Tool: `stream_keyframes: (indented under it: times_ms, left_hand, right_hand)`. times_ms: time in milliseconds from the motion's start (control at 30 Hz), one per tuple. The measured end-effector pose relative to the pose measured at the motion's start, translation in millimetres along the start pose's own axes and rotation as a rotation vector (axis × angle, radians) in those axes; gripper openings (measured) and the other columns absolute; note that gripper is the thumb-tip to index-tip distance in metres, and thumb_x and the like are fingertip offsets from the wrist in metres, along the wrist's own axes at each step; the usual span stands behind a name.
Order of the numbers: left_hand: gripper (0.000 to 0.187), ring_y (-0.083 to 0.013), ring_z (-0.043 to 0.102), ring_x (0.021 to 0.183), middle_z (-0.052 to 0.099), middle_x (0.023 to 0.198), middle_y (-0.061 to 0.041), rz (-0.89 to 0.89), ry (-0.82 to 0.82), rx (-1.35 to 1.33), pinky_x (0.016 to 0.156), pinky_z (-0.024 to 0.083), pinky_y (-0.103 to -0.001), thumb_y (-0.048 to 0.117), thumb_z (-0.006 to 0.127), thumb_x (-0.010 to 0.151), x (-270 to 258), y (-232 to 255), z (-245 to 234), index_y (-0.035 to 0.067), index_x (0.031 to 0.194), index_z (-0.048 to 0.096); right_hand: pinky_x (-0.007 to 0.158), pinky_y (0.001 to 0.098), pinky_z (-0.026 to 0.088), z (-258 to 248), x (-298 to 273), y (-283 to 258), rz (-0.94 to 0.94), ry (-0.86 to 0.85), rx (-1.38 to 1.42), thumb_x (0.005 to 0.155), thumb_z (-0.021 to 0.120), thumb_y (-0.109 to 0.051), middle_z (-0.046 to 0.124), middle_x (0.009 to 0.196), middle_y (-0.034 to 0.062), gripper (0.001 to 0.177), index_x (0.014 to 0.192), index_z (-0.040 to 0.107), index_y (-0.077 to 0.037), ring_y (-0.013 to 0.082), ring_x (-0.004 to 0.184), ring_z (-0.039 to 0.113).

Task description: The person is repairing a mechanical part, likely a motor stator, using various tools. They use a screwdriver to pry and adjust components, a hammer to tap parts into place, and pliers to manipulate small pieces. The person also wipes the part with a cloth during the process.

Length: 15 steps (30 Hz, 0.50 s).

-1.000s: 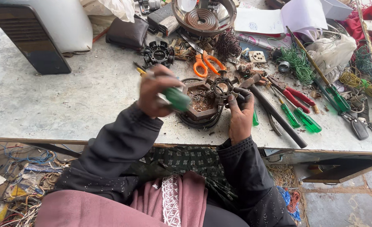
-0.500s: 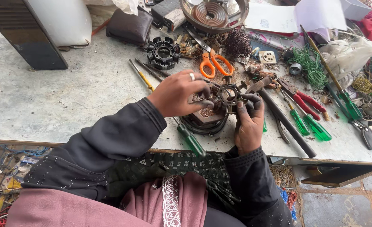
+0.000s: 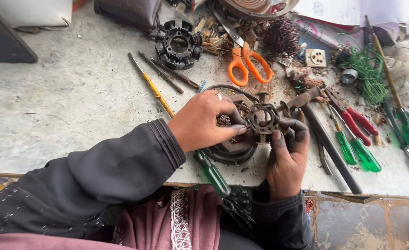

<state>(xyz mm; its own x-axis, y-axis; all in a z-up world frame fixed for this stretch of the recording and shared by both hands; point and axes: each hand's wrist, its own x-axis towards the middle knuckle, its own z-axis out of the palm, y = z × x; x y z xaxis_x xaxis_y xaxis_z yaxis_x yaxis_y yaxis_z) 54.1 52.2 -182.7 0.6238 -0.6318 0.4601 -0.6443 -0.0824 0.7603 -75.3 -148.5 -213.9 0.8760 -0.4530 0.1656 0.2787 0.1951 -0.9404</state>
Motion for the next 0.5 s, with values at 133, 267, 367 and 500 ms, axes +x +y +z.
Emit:
stream_keyframes:
  times_ms: [133,267,367,500]
  left_hand:
    - [0.017,-0.0273,0.066,0.088,0.074,0.083,-0.008,-0.075,0.007,-0.009,0.082,0.053,-0.04,0.024,0.081,0.082,-0.4,0.5,0.5,0.009,0.085,0.075]
    - [0.018,-0.0276,0.065,0.088,0.074,0.084,-0.009,-0.109,-0.003,-0.035,0.079,0.052,-0.04,0.024,0.077,0.086,0.2,-2.6,-0.8,0.007,0.091,0.076]
    - [0.02,-0.0269,0.066,0.089,0.074,0.085,-0.009,-0.101,-0.008,-0.046,0.081,0.052,-0.04,0.027,0.076,0.089,-0.8,-4.2,-2.2,0.007,0.093,0.077]
    - [0.027,-0.0249,0.066,0.082,0.075,0.083,-0.007,-0.07,-0.049,-0.018,0.081,0.051,-0.041,0.035,0.08,0.088,-0.1,-3.3,-3.4,0.008,0.091,0.077]
  right_hand:
    - [0.104,0.0293,0.049,0.7,-1.0,0.5,-0.02,-0.003,0.006,0.109,0.056,0.007,0.061,0.121,0.0072,0.025,0.131,0.052,-0.004,0.0144,0.112,0.06]
    - [0.106,0.0301,0.049,0.6,-1.5,-0.9,0.012,0.0,-0.005,0.107,0.055,0.005,0.061,0.121,0.0077,0.025,0.13,0.051,-0.004,0.0148,0.114,0.061]
    - [0.107,0.0296,0.049,0.6,-2.0,-3.1,0.027,0.007,-0.003,0.107,0.055,0.006,0.06,0.122,0.0076,0.026,0.131,0.051,-0.004,0.0143,0.114,0.06]
    - [0.107,0.0291,0.048,1.7,-3.5,-2.1,0.003,0.002,-0.009,0.108,0.057,0.006,0.06,0.122,0.0082,0.026,0.131,0.051,-0.004,0.0146,0.114,0.06]
